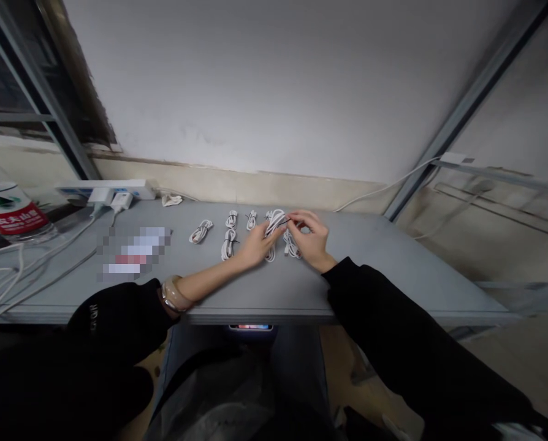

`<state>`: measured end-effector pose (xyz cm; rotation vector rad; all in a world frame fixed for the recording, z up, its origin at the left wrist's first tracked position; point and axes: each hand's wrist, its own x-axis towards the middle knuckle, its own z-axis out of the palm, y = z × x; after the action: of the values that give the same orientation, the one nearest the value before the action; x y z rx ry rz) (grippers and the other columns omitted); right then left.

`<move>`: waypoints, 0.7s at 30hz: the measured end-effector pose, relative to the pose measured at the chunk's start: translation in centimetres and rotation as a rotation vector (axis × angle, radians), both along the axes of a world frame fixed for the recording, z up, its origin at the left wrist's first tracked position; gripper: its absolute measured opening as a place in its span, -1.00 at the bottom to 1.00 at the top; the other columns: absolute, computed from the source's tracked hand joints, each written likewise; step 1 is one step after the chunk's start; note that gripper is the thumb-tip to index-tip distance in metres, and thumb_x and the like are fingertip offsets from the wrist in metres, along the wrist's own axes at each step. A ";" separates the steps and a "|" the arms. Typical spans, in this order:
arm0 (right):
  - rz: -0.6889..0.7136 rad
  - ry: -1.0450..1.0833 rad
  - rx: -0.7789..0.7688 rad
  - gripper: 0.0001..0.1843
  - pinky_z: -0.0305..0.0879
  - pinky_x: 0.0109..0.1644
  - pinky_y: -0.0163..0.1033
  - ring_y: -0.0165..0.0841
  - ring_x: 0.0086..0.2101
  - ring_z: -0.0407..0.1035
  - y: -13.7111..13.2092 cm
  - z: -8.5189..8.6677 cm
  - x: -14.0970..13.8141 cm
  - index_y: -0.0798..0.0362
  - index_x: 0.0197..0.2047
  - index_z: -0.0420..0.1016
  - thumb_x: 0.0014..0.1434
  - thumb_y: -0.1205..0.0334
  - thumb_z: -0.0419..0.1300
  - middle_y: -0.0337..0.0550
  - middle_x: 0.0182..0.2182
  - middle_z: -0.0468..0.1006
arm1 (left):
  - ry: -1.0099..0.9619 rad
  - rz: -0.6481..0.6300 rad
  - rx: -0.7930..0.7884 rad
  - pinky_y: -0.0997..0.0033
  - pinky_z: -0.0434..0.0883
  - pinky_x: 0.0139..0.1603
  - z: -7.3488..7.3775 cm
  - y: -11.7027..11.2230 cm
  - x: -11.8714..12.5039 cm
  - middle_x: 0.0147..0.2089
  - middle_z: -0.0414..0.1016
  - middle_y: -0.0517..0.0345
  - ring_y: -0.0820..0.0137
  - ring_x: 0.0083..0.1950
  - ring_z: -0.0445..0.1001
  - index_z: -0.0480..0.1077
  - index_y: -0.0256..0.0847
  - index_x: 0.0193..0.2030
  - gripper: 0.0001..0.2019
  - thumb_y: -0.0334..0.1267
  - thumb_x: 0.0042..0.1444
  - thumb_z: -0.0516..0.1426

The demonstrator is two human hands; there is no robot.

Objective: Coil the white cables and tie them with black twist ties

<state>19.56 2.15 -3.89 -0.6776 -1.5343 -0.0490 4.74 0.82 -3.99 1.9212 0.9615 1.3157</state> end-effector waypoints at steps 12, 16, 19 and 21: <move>0.110 -0.089 -0.005 -0.88 0.53 -0.18 -0.07 -0.28 -0.29 0.53 -0.6 -0.1 -0.4 -0.06 -0.33 0.63 0.19 0.16 0.26 -0.14 -0.33 0.65 | -0.289 0.140 -0.182 0.49 0.10 -0.59 0.5 0.6 0.0 -0.60 0.15 0.36 0.57 -0.62 0.13 0.20 -0.17 -0.43 -0.54 0.21 0.12 0.10; 0.127 -0.088 0.004 -0.90 0.50 -0.10 -0.02 -0.27 -0.24 0.53 -0.7 0.0 -0.3 -0.07 -0.31 0.63 0.18 0.20 0.26 -0.12 -0.26 0.63 | -0.203 0.069 -0.096 0.47 0.15 -0.53 0.6 0.0 0.1 -0.57 0.16 0.32 0.53 -0.56 0.16 0.23 -0.19 -0.41 -0.52 0.24 0.15 0.03; 0.177 -0.151 -0.014 -0.88 0.48 -0.06 -0.02 -0.27 -0.20 0.51 -0.4 0.0 -0.1 -0.06 -0.31 0.62 0.21 0.23 0.23 -0.12 -0.23 0.61 | -0.132 0.049 -0.002 0.45 0.18 -0.46 0.7 -0.6 0.1 -0.55 0.20 0.29 0.49 -0.49 0.20 0.27 -0.20 -0.38 -0.55 0.21 0.16 0.06; 0.179 -0.182 -0.028 -0.87 0.47 -0.04 -0.03 -0.28 -0.17 0.50 -0.2 -0.1 0.0 -0.06 -0.31 0.61 0.21 0.24 0.21 -0.12 -0.20 0.59 | -0.109 0.062 0.034 0.44 0.19 -0.44 0.7 -0.8 0.1 -0.55 0.20 0.28 0.48 -0.48 0.20 0.27 -0.20 -0.40 -0.57 0.17 0.19 0.04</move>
<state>19.54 1.91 -3.97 -0.5674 -1.7686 0.0478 4.79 0.02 -3.29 1.8372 0.9563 1.4649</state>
